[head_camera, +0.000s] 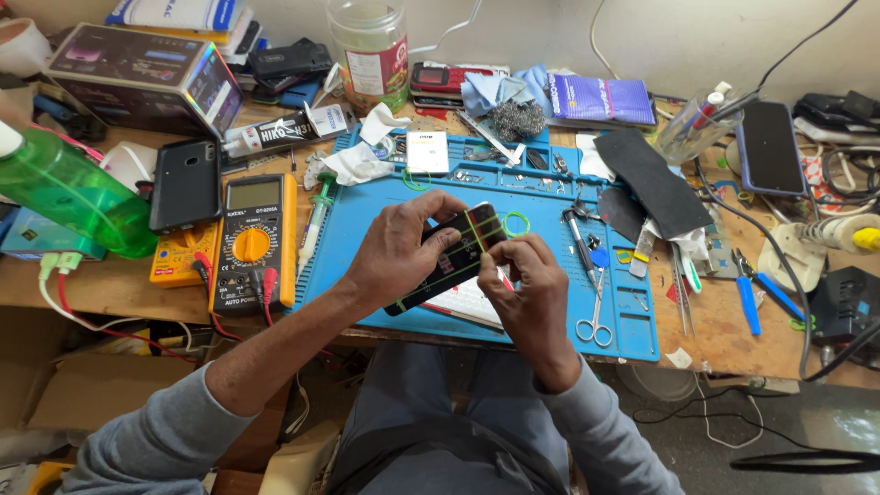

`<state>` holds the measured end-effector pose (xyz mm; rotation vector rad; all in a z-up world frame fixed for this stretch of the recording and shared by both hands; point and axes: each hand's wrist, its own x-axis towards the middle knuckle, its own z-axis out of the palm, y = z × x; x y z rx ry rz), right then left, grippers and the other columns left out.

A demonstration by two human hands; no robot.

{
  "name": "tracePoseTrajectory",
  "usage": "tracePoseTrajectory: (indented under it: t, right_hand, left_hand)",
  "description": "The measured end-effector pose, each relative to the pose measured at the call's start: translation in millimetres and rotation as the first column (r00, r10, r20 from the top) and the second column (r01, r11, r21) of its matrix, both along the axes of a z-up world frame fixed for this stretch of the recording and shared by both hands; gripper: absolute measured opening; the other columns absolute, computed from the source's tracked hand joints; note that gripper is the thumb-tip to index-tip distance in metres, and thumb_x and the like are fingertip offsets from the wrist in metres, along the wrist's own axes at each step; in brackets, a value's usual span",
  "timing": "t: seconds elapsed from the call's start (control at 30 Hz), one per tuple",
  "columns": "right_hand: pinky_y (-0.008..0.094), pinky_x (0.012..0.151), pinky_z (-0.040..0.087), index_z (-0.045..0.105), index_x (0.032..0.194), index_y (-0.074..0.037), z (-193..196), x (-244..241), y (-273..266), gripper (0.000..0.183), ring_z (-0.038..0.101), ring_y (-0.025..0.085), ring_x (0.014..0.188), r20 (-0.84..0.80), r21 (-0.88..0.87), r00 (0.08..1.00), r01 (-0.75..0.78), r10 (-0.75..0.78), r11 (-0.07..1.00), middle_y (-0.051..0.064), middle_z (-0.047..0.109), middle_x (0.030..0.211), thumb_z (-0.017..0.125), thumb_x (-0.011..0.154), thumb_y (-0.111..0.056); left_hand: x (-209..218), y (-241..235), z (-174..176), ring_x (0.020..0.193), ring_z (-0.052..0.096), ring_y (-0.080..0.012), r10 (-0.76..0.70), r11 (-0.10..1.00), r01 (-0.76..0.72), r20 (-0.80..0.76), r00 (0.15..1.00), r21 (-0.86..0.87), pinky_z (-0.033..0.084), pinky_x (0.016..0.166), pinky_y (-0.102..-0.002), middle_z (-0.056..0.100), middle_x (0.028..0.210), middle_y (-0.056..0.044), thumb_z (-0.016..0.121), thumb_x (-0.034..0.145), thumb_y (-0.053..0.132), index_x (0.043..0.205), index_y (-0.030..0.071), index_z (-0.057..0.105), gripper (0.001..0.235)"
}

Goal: The person assembles a smartphone by placing the screen onto the internal chassis, then secures the unit with multiple green rubber bands. The person handles the phone, screen, and rubber bands throughout the process.

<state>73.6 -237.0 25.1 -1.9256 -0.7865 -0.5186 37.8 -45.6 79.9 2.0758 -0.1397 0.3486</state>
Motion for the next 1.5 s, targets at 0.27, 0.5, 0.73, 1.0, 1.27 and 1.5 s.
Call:
tracePoseTrajectory:
  t: [0.27,0.5,0.73,1.0,1.27,1.5]
  right_hand:
    - [0.024,0.048,0.034,0.071,0.098,0.003,-28,10,-30,0.018,0.045,0.006,0.057,-0.658,0.120,0.745,-0.038,0.108,0.992,0.002,0.056,0.066,0.067,0.099,-0.015]
    - [0.032,0.045,0.043,0.069,0.116,0.006,-49,22,-33,0.032,0.057,0.018,0.050,-0.743,0.223,0.632,-0.075,0.219,0.972,0.017,0.068,0.066,0.069,0.097,-0.019]
    - [0.042,0.049,0.056,0.067,0.112,0.013,-49,24,-25,0.031,0.068,0.028,0.055,-0.716,0.333,0.644,-0.023,0.269,0.942,0.023,0.070,0.070,0.062,0.099,-0.014]
    - [0.039,0.064,0.053,0.062,0.122,0.011,-32,-7,-44,0.036,0.068,0.024,0.065,-0.621,0.283,0.763,0.002,0.181,0.959,0.016,0.067,0.077,0.062,0.102,-0.020]
    - [0.044,0.081,0.048,0.054,0.130,0.008,-54,-19,-86,0.051,0.065,0.024,0.075,-0.609,0.553,0.720,0.084,0.334,0.829,0.010,0.058,0.079,0.062,0.102,-0.034]
    - [0.048,0.096,0.043,0.047,0.138,0.005,-58,-78,-140,0.064,0.063,0.024,0.083,-0.057,0.986,0.656,0.155,0.753,-0.060,0.005,0.051,0.081,0.062,0.102,-0.046]
  left_hand:
    - [-1,5,-9,0.065,0.073,-0.0126,-0.037,0.983,0.022,-0.078,0.996,-0.181,0.059,0.060,-0.030,0.076,0.088,-0.008,0.067,0.092,0.005,0.122,0.003,0.070,0.030]
    - [-5,6,-22,0.089,0.072,-0.0146,-0.190,0.941,0.187,0.019,0.982,-0.280,0.060,0.079,-0.033,0.075,0.107,-0.012,0.067,0.097,0.007,0.130,0.000,0.066,0.034]
    - [-8,5,16,0.080,0.070,-0.0200,-0.082,0.969,0.140,-0.270,0.959,0.203,0.053,0.072,-0.039,0.075,0.085,-0.015,0.068,0.098,0.040,0.123,0.009,0.069,0.040]
    - [9,15,16,0.077,0.071,-0.0115,-0.363,0.919,0.342,-0.083,0.928,-0.194,0.061,0.066,-0.030,0.078,0.089,-0.006,0.083,0.086,0.031,0.108,0.004,0.078,0.035]
    - [5,104,33,0.076,0.070,-0.0097,-0.081,0.932,0.039,-0.103,0.991,-0.361,0.058,0.064,-0.025,0.077,0.090,-0.006,0.082,0.086,0.018,0.100,0.003,0.075,0.022]
    - [3,60,-16,0.083,0.068,-0.0086,-0.061,0.815,0.181,0.228,0.972,-0.551,0.056,0.076,-0.025,0.073,0.091,-0.003,0.084,0.085,0.017,0.099,0.003,0.071,0.024]
